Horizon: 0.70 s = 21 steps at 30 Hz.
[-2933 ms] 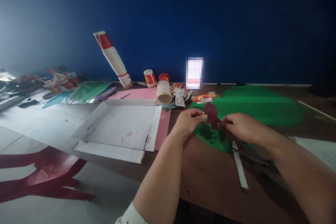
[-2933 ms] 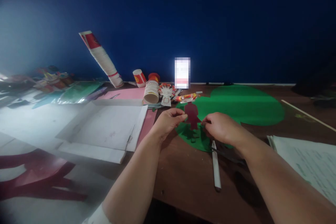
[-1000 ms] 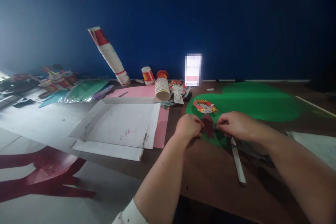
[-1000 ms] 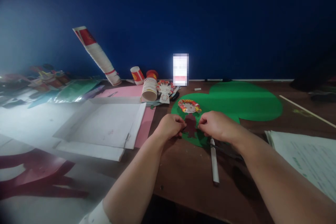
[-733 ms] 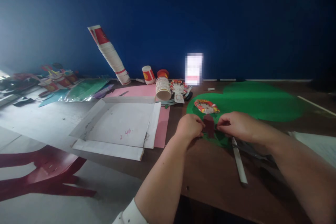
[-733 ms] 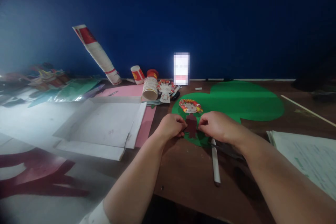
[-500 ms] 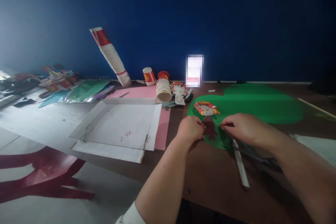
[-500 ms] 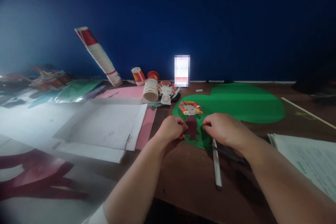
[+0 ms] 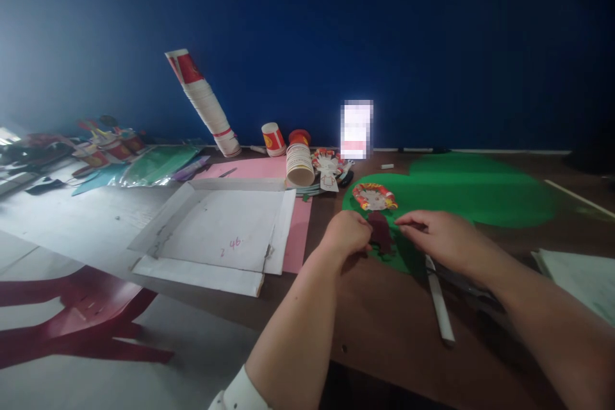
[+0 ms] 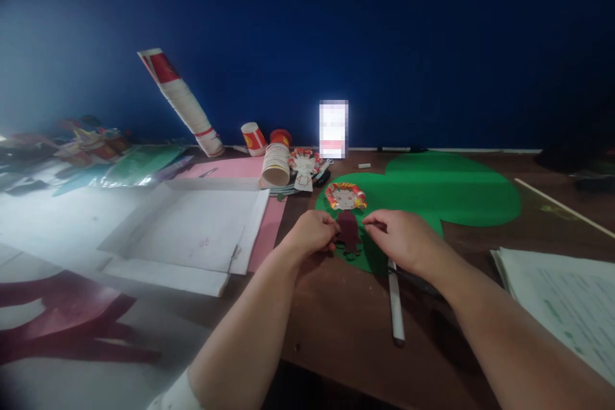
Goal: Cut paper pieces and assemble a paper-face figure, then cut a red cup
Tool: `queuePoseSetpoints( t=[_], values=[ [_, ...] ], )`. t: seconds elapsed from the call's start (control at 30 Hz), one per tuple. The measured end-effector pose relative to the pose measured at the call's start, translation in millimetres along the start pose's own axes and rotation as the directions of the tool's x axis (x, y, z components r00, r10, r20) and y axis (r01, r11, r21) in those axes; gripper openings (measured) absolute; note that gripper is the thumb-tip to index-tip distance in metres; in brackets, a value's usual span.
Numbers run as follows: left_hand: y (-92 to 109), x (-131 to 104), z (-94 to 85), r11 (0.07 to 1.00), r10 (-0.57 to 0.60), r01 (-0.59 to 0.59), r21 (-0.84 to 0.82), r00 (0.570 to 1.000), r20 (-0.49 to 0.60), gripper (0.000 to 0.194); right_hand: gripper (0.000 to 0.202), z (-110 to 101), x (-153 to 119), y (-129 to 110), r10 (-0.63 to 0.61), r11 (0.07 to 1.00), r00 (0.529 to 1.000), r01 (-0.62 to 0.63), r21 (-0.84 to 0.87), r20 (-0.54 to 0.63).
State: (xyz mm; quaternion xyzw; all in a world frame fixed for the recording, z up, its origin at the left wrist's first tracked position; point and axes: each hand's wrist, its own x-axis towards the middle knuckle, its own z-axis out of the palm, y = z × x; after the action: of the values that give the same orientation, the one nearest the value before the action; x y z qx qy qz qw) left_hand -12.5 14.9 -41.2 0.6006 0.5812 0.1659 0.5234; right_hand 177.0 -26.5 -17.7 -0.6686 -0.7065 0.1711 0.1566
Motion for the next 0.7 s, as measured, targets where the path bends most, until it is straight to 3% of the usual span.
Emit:
queuePoseSetpoints(
  t=[0.3,0.4,0.5,0.57,0.7],
  values=[
    [3.2,-5.3,-4.5,0.988,0.042,-0.043,0.148,0.999,0.008,0.015,0.030,2.5,-3.0,-10.8,0.047,0.995,0.999,-0.047,0.090,0.003],
    [5.6,-7.3,-5.2,0.974,0.066,-0.065,0.219,0.998,0.002,0.017,0.036,4.6,1.3,-11.7,0.131,0.986,0.985,-0.118,0.120,-0.109],
    [8.9,-9.0,-6.5,0.931,0.143,-0.117,0.345,0.989,-0.049,0.017,0.057,5.7,14.6,-12.5,0.219,0.969,0.947,-0.184,0.165,-0.236],
    [10.4,-9.7,-7.2,0.913,0.168,-0.129,0.388,0.983,-0.068,0.018,0.067,6.4,26.6,-14.2,0.268,0.952,0.937,-0.222,0.211,-0.224],
    [12.8,-11.8,-8.3,0.913,0.164,-0.132,0.385,0.985,-0.052,0.019,0.070,9.8,44.5,-17.3,0.331,0.905,0.942,-0.299,0.302,-0.060]
  ],
)
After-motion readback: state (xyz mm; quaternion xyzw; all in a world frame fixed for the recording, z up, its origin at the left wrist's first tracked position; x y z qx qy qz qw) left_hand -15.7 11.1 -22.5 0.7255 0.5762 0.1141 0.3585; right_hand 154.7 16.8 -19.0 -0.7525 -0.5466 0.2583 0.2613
